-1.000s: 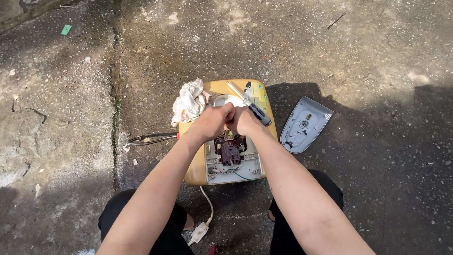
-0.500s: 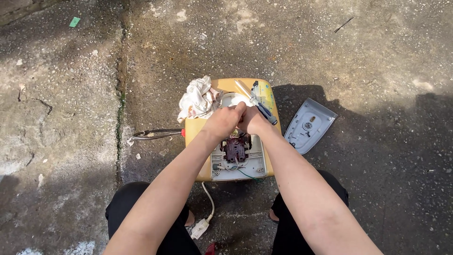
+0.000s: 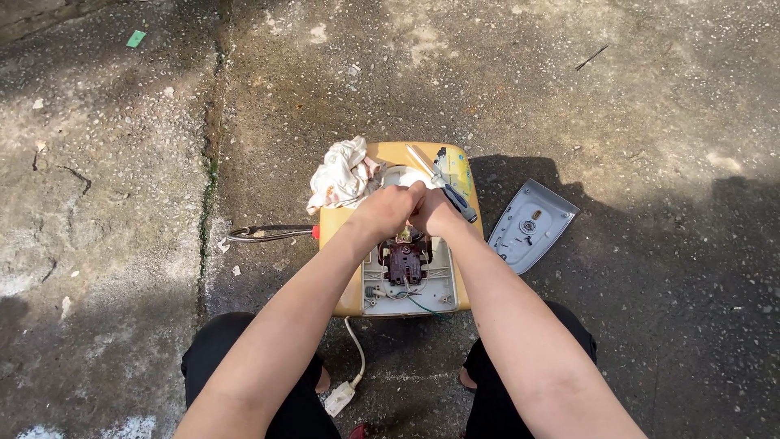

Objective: Repairing the internal wiring and components of an electric iron on a concrete floor.

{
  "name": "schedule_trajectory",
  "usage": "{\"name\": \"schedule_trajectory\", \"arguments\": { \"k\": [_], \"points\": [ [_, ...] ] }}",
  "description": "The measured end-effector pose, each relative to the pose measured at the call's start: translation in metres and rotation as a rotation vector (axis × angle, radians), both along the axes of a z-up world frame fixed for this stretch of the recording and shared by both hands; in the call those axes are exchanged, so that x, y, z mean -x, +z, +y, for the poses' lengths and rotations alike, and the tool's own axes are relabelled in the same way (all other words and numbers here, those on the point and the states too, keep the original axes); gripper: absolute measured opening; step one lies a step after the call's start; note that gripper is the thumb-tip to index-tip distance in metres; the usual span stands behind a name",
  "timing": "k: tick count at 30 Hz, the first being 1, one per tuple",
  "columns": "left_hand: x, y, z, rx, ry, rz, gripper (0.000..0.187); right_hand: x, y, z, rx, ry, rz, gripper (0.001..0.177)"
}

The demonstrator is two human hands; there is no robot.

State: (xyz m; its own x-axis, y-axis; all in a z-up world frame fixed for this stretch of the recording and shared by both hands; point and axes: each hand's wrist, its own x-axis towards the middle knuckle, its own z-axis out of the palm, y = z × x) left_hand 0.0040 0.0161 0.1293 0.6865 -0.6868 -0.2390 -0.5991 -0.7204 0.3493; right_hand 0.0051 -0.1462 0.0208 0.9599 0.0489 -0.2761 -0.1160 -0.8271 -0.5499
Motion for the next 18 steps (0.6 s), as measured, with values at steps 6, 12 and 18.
{"name": "schedule_trajectory", "arguments": {
  "k": [6, 12, 18],
  "points": [
    [-0.006, 0.008, 0.006, 0.066, 0.013, 0.046, 0.021, 0.002, 0.005, 0.005, 0.028, -0.009, 0.017, 0.026],
    [-0.003, 0.003, 0.004, 0.09, -0.08, 0.055, 0.019, 0.008, 0.016, 0.006, -0.06, -0.06, 0.038, 0.022],
    [-0.005, 0.001, 0.003, 0.046, -0.138, -0.004, 0.02, 0.004, 0.006, 0.001, -0.044, -0.083, 0.032, 0.02]
  ]
}}
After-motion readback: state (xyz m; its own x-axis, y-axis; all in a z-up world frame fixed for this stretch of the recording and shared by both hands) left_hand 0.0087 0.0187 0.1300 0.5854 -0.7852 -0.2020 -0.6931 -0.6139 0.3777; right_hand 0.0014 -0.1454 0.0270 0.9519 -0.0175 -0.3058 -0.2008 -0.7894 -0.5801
